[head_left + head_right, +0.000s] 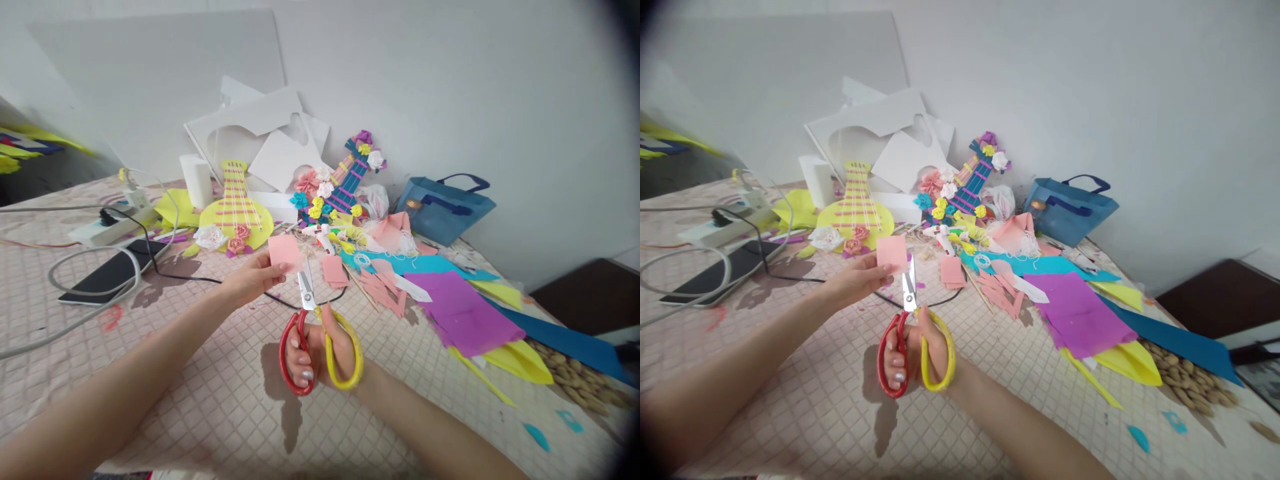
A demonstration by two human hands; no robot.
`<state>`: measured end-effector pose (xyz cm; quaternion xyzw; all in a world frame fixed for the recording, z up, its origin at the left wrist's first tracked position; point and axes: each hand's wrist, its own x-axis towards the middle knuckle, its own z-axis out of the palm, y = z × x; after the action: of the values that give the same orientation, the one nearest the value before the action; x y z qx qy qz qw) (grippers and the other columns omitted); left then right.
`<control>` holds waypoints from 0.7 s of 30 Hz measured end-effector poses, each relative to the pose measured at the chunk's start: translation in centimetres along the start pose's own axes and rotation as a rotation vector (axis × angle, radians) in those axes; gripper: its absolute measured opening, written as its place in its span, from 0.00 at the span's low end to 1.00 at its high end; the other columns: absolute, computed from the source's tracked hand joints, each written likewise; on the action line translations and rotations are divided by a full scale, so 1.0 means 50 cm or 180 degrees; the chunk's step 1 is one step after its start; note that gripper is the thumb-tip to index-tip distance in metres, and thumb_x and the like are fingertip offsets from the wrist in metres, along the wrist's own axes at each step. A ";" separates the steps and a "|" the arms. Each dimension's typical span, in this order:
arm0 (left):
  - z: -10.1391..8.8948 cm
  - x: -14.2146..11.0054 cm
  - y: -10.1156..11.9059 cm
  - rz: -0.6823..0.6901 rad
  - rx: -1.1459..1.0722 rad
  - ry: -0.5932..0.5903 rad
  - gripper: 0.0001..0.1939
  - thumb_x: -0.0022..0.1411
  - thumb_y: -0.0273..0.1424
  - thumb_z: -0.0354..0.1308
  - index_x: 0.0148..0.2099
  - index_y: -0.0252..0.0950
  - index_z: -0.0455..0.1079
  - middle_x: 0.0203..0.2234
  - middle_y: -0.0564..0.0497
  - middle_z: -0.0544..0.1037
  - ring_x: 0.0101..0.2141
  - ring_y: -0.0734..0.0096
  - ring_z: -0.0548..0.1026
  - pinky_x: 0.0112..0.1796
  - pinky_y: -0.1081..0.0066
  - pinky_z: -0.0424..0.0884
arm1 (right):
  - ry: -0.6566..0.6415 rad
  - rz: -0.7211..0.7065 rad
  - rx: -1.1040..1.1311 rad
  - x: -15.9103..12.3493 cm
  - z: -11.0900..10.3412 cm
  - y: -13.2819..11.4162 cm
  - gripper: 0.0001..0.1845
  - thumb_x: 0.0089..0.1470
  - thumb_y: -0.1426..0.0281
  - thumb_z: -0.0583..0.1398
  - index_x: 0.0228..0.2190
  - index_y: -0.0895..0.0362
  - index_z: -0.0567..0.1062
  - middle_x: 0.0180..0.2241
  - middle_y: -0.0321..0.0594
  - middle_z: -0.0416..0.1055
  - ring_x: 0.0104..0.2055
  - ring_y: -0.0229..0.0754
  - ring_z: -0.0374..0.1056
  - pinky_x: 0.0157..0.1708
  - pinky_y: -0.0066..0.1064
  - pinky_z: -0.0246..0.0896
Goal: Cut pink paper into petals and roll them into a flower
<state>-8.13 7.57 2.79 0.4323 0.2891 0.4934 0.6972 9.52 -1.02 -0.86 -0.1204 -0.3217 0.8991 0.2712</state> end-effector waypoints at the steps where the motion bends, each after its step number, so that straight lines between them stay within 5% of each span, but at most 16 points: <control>1: 0.001 -0.001 0.001 0.0008 -0.0004 0.0002 0.15 0.47 0.26 0.67 0.40 0.34 0.74 0.33 0.50 0.76 0.30 0.78 0.70 0.29 0.77 0.64 | -0.0031 -0.0002 0.0025 0.000 -0.001 0.000 0.38 0.49 0.37 0.39 0.27 0.58 0.66 0.19 0.32 0.56 0.19 0.34 0.55 0.21 0.29 0.49; 21: -0.006 0.002 -0.001 0.0038 0.0043 -0.0046 0.15 0.47 0.26 0.67 0.39 0.33 0.73 0.33 0.49 0.76 0.31 0.76 0.71 0.30 0.77 0.65 | -0.0267 -0.0060 0.0161 -0.001 -0.007 0.007 0.37 0.50 0.38 0.37 0.25 0.57 0.63 0.17 0.30 0.52 0.15 0.32 0.49 0.17 0.27 0.45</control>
<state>-8.32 7.77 2.61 0.4423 0.2848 0.4924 0.6934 9.55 -1.06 -1.36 -0.0727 -0.3111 0.9086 0.2688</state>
